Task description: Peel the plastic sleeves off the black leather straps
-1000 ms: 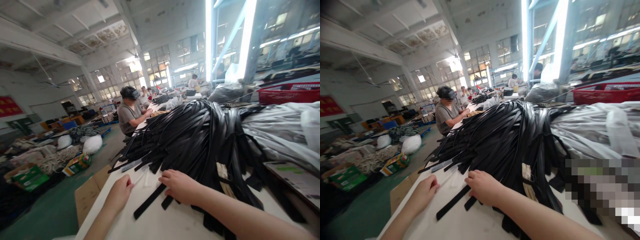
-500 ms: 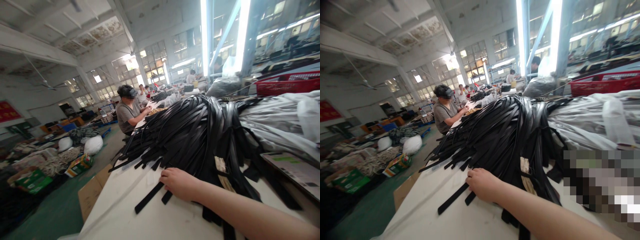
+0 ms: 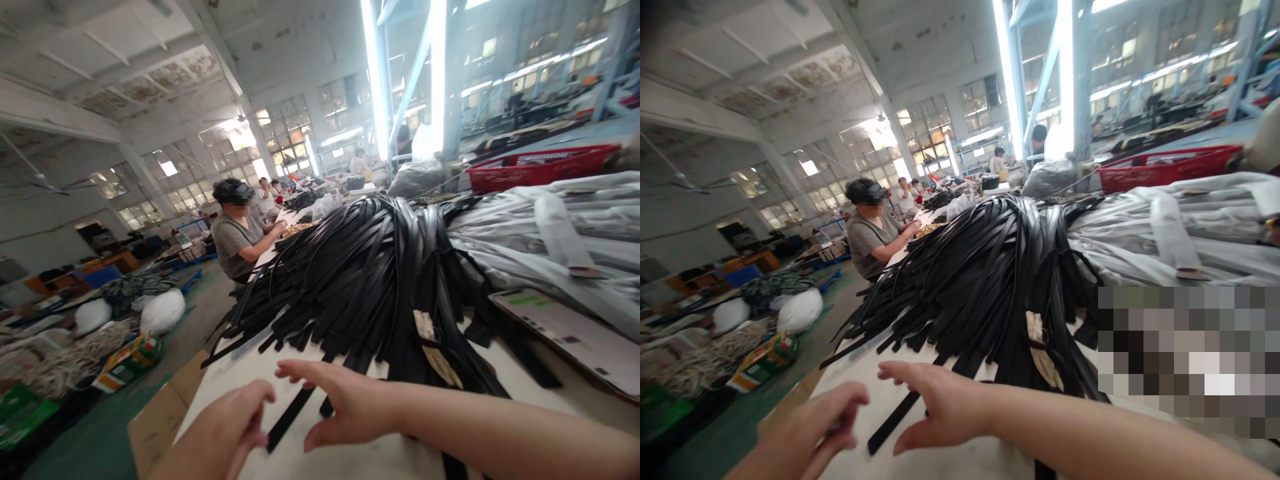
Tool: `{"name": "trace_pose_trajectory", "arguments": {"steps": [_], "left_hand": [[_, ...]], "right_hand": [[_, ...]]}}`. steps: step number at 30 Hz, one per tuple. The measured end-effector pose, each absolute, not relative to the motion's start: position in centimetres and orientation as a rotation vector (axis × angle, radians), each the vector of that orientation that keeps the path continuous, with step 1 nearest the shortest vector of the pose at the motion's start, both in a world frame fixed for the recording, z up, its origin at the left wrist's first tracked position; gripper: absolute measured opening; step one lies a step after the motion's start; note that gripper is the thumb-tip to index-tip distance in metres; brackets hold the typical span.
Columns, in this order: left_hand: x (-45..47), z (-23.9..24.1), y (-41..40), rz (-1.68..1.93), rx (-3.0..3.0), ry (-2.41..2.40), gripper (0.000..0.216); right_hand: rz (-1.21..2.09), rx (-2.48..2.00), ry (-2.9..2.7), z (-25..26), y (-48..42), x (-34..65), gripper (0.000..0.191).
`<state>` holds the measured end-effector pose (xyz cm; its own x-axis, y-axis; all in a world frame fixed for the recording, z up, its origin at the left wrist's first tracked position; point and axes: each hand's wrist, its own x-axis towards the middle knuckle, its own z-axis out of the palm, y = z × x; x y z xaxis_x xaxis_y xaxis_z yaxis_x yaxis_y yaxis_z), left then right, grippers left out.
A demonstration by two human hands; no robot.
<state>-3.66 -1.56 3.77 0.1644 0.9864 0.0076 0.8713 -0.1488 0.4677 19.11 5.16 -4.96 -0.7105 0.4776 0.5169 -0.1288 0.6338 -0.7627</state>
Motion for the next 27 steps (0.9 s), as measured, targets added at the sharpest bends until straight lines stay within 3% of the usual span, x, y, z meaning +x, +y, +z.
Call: {"name": "trace_pose_trajectory", "arguments": {"steps": [4,6,11,15,27], "left_hand": [[3.7,3.8,5.9,0.535,2.247,1.374,0.017],[5.3,2.6,9.0,0.722,2.132,1.338,0.018],[5.1,-1.6,12.2,0.980,1.616,1.253,0.045],[4.4,-3.3,12.4,0.982,1.530,1.248,0.027],[4.9,-3.2,11.1,0.967,1.376,1.090,0.025]], "right_hand": [[1.316,-0.512,-1.662,-5.8,8.0,18.5,0.038],[1.411,-0.691,-1.459,-6.3,10.0,18.6,0.041],[1.542,-0.865,-1.320,-7.3,12.7,19.5,0.046],[1.634,-0.910,-1.297,-7.5,12.3,19.4,0.041],[1.481,-1.015,-1.407,-7.2,10.5,18.8,0.030]]}}
